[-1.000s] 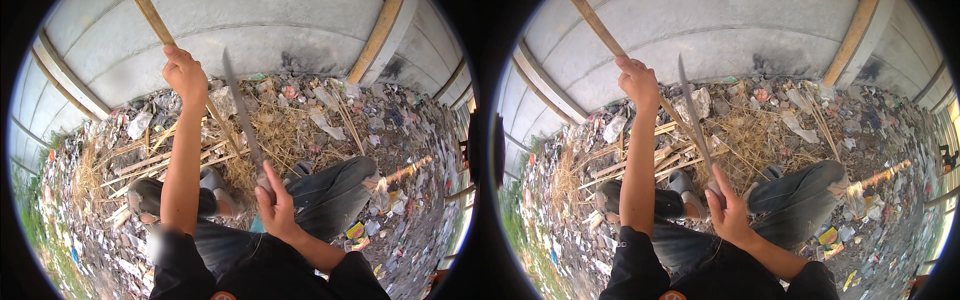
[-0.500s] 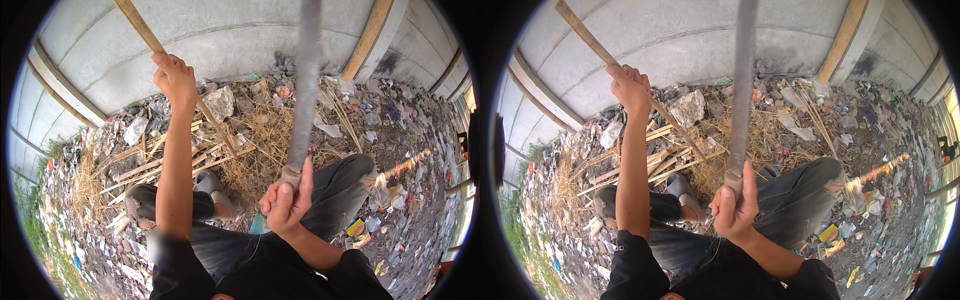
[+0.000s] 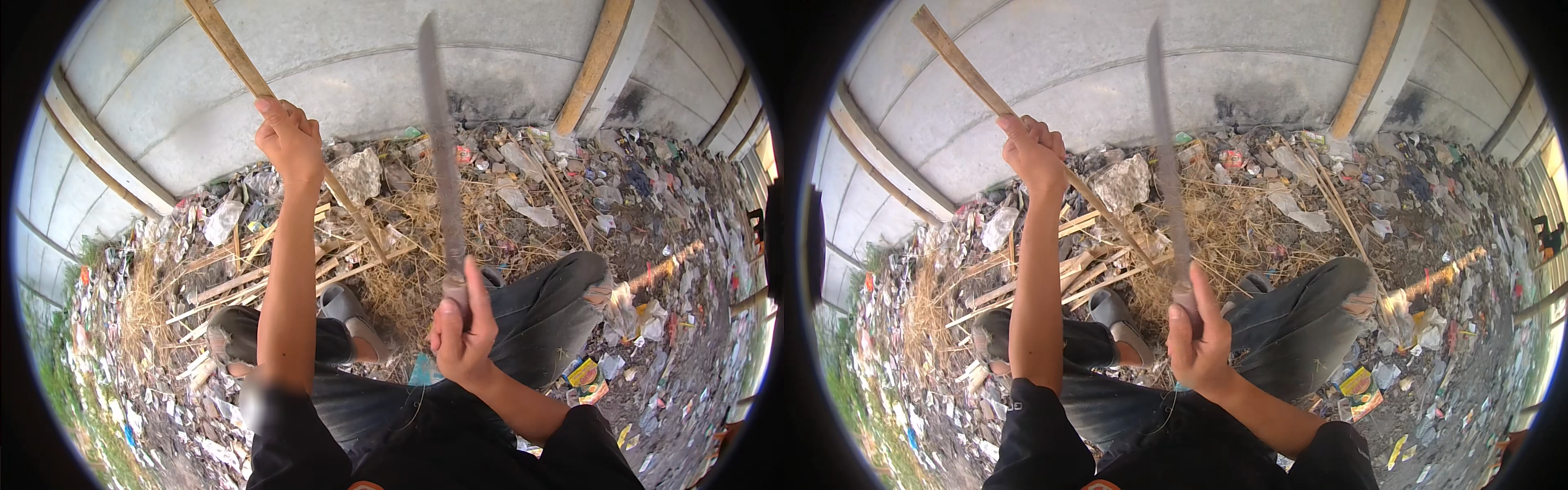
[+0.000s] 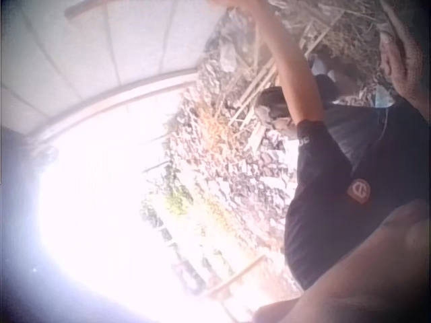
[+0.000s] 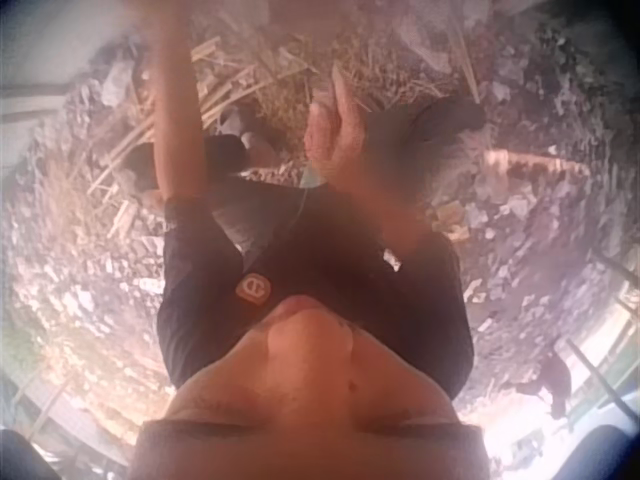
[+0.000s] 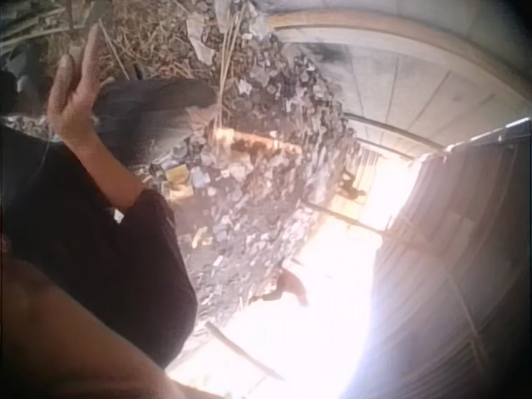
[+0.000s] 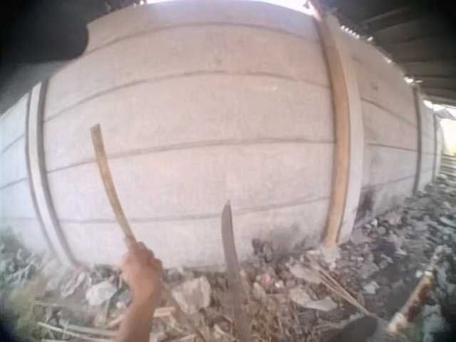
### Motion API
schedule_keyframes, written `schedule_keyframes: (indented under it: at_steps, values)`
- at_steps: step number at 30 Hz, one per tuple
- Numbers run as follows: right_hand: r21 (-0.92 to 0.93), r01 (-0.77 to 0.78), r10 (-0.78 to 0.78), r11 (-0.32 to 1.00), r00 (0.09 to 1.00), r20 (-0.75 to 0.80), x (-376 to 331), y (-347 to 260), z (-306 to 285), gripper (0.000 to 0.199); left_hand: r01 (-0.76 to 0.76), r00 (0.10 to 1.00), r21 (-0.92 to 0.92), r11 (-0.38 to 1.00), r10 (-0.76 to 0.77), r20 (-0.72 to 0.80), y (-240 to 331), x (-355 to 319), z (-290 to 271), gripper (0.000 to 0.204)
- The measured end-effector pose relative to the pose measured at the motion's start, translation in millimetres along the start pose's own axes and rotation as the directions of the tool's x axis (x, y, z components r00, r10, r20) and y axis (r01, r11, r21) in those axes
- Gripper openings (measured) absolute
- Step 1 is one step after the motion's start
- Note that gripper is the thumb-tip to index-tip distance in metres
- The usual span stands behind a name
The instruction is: The person sits on the ground and uses a large knife to split long bamboo sticks into thin strips. They hold the bamboo vertically and strike it with the knife to separate the fibers, repeating the process for multiple sticks.
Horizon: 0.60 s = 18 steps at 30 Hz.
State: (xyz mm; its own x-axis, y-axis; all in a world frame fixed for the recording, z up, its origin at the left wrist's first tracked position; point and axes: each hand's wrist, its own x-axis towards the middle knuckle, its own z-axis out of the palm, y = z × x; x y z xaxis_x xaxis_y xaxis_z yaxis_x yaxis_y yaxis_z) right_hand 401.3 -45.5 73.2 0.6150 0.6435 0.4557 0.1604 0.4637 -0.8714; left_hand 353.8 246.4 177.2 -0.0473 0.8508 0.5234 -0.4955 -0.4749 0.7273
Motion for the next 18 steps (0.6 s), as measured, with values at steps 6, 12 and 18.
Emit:
schedule_keyframes:
  at_steps: [6, 12, 18]
  values:
    - [-0.026, -0.593, 0.59, 0.805, 0.792, 0.157, 0, 14, -34, 0.055, -0.012, 1.0, -0.005, 1.0, 0.012, 0.024, -2, 1, -14, 0.064]
    - [0.263, -0.022, 0.076, 0.964, 0.977, -0.197, 49, -74, -1, 0.063, 0.06, 0.972, 0.015, 0.998, -0.062, 0.225, -2, 0, -11, 0.061]
    - [-0.046, -0.53, 0.521, 0.847, 0.809, 0.273, -25, -7, -29, 0.054, 0.14, 0.911, -0.044, 0.989, -0.112, 0.397, -3, -3, -1, 0.06]
